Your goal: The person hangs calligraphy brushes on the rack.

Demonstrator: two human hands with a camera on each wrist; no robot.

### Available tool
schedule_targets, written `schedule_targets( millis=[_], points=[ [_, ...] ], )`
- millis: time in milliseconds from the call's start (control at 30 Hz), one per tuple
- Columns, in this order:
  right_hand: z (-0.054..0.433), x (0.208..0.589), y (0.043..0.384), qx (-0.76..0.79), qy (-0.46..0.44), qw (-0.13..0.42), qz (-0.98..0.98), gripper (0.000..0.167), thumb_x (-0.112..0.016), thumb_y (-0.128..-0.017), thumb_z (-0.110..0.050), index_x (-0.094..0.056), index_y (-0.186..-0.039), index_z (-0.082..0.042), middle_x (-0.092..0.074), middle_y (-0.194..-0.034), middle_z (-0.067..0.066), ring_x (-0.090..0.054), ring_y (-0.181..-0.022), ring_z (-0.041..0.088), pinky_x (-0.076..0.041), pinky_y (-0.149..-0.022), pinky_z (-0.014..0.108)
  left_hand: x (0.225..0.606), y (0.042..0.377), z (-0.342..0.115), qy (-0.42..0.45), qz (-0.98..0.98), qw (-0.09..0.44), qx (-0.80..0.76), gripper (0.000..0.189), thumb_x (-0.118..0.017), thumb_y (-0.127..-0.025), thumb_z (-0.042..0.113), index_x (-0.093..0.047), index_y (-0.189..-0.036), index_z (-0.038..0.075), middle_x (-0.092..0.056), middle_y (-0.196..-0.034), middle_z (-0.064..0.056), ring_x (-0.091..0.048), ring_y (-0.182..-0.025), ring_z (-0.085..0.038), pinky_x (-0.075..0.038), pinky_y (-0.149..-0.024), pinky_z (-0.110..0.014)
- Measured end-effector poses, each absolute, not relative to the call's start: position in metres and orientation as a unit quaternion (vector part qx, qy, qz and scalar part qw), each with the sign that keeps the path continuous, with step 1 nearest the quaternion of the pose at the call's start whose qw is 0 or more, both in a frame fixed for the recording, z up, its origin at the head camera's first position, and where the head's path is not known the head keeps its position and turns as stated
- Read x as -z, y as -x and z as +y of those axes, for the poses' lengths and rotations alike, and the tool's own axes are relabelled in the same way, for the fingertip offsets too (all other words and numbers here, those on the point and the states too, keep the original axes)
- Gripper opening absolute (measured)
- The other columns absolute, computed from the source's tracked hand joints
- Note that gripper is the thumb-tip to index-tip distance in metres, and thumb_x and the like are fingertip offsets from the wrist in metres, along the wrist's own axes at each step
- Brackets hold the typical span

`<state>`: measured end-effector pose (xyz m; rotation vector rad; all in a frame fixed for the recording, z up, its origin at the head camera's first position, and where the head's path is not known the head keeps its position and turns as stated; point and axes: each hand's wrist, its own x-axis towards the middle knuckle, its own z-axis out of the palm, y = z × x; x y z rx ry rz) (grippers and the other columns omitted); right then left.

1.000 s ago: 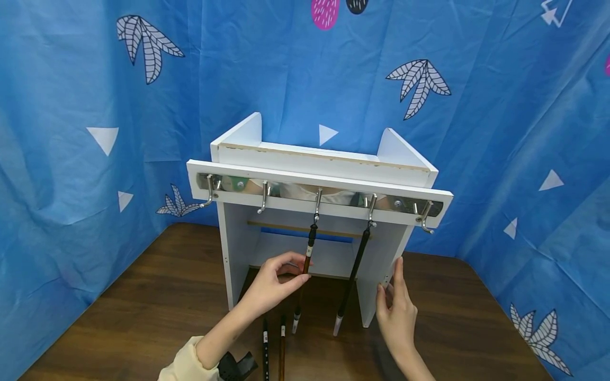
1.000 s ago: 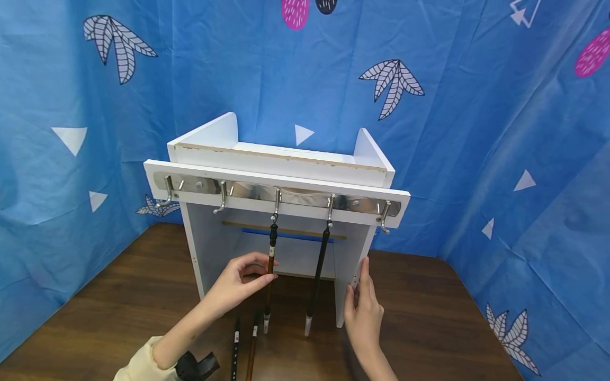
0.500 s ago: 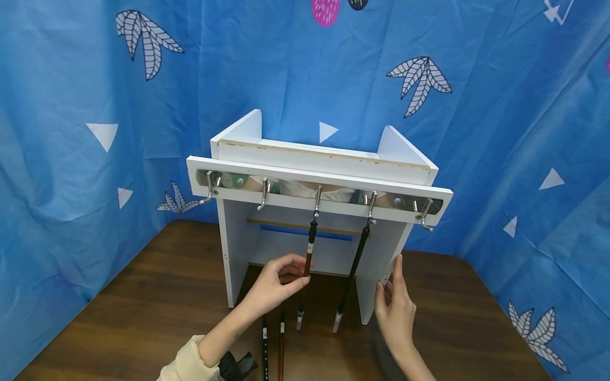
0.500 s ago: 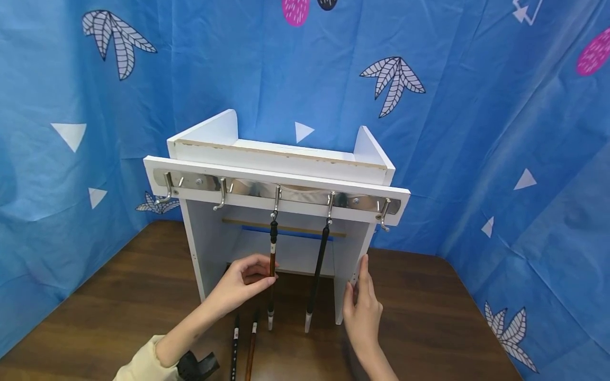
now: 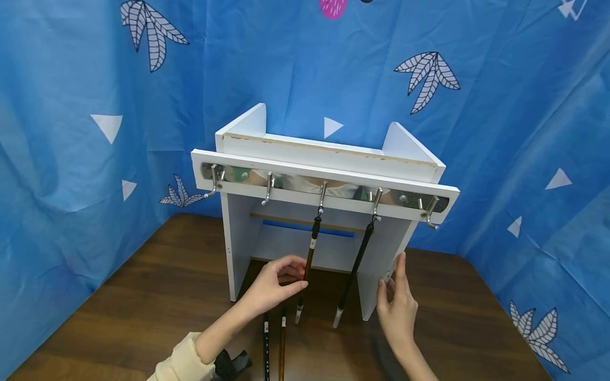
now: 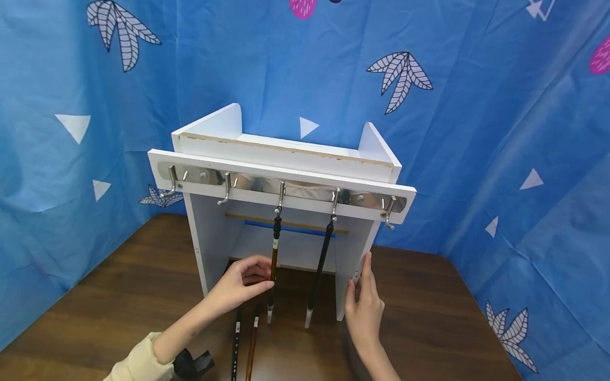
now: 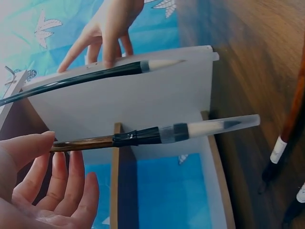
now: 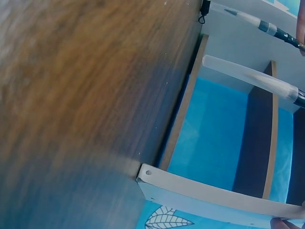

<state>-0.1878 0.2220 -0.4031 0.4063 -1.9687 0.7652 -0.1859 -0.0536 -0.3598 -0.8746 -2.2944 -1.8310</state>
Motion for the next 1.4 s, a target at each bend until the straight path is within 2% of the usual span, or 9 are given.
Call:
schedule_targets(
  millis=[267, 500, 667, 867, 1133, 1400],
  points=[
    [0.223, 0.405, 0.188, -0.315, -0.165, 0.463, -0.812, 0.089, -0.064, -0.073, 0.021, -0.021, -0.148, -0.001, -0.042, -0.132, 0.031, -0.063, -0.08, 0.044, -0.052, -0.056, 0.046, 0.369, 0.183, -0.064, 0.295, -0.748, 0.038, 0.593, 0.04, -0.067, -0.086, 0.005, -0.055, -0.124, 0.002, -0.055, -0.104, -0.012, -0.058, -0.098, -0.026, -0.047, -0.087, -0.036],
    [0.223, 0.403, 0.19, -0.311, -0.166, 0.472, -0.808, 0.088, -0.064, -0.073, 0.021, -0.023, -0.147, -0.001, -0.043, -0.131, 0.03, -0.063, -0.079, 0.043, -0.052, -0.055, 0.046, 0.373, 0.174, -0.079, 0.278, -0.781, 0.036, 0.559, 0.036, -0.068, -0.085, 0.005, -0.058, -0.12, 0.006, -0.055, -0.101, -0.006, -0.058, -0.094, -0.028, -0.05, -0.081, -0.034],
    [0.224, 0.405, 0.186, -0.306, -0.16, 0.473, -0.811, 0.089, -0.065, -0.072, 0.021, -0.023, -0.147, -0.001, -0.044, -0.129, 0.032, -0.064, -0.077, 0.042, -0.051, -0.053, 0.045, 0.384, 0.16, -0.089, 0.281, -0.786, 0.011, 0.551, 0.032, -0.068, -0.085, 0.005, -0.059, -0.116, 0.007, -0.053, -0.098, -0.005, -0.058, -0.091, -0.029, -0.052, -0.076, -0.029],
    [0.223, 0.408, 0.187, -0.308, -0.163, 0.472, -0.81, 0.089, -0.064, -0.071, 0.022, -0.023, -0.147, 0.0, -0.044, -0.128, 0.033, -0.064, -0.077, 0.043, -0.051, -0.053, 0.045, 0.399, 0.148, -0.097, 0.269, -0.792, -0.022, 0.547, 0.026, -0.068, -0.084, 0.002, -0.062, -0.109, 0.007, -0.052, -0.094, -0.008, -0.058, -0.083, -0.017, -0.052, -0.068, -0.025],
    [0.227, 0.407, 0.184, -0.3, -0.158, 0.473, -0.813, 0.091, -0.065, -0.07, 0.022, -0.023, -0.147, -0.001, -0.042, -0.131, 0.032, -0.064, -0.075, 0.043, -0.051, -0.05, 0.045, 0.417, 0.139, -0.094, 0.271, -0.85, -0.002, 0.452, 0.04, -0.069, -0.084, 0.006, -0.054, -0.12, 0.003, -0.049, -0.098, -0.006, -0.057, -0.071, -0.004, -0.049, -0.058, -0.022],
    [0.223, 0.408, 0.189, -0.309, -0.17, 0.477, -0.805, 0.09, -0.065, -0.071, 0.023, -0.023, -0.147, 0.0, -0.04, -0.134, 0.029, -0.063, -0.077, 0.044, -0.052, -0.053, 0.044, 0.426, 0.133, -0.104, 0.272, -0.874, -0.011, 0.402, 0.044, -0.072, -0.083, 0.015, -0.053, -0.122, 0.003, -0.049, -0.099, -0.003, -0.056, -0.067, 0.0, -0.047, -0.059, -0.026]
  ],
)
